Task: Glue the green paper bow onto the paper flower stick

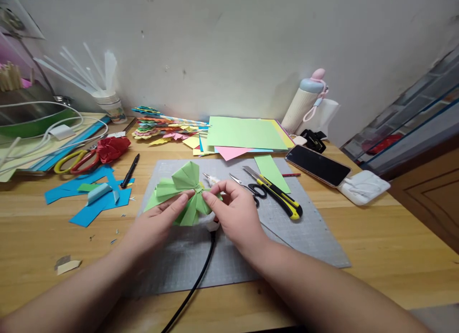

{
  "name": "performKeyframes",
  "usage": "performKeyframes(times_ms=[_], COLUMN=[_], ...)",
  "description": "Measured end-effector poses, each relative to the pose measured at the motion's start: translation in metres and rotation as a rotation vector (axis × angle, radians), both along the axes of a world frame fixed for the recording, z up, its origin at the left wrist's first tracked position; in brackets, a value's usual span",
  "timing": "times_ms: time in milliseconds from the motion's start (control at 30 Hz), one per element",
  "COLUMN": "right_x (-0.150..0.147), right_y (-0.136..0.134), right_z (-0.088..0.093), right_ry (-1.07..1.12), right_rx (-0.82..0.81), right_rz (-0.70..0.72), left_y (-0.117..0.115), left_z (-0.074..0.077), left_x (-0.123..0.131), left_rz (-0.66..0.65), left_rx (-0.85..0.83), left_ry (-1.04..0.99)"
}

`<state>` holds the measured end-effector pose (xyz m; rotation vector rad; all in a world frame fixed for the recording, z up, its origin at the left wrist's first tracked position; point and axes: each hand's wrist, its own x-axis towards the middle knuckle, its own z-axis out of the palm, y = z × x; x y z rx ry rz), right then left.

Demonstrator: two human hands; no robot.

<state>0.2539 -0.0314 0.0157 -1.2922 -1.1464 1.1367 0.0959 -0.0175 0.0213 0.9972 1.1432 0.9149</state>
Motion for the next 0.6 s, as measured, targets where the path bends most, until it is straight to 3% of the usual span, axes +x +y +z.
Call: performKeyframes(times_ms=[133,367,600], right_x=[-0.005,-0.006,-0.006], right_y=[-0.005,-0.006,-0.004], right_z=[-0.004,0.001,0.008], right_ry=[-0.077,-0.331,-0.376], right_rx=[0.066,0.234,0.193], right_rz=[0.003,0.022,0.075], left_y=[-0.004,-0.002,-0.002], left_z=[0.000,0.001,-0.001], left_x=[0.004,0.006,0.004], left_rz=[0.125,0.195,0.188], left_rx=[-0.003,-0.003,-0.065], left_ry=[0.062,-0.228,-0.171])
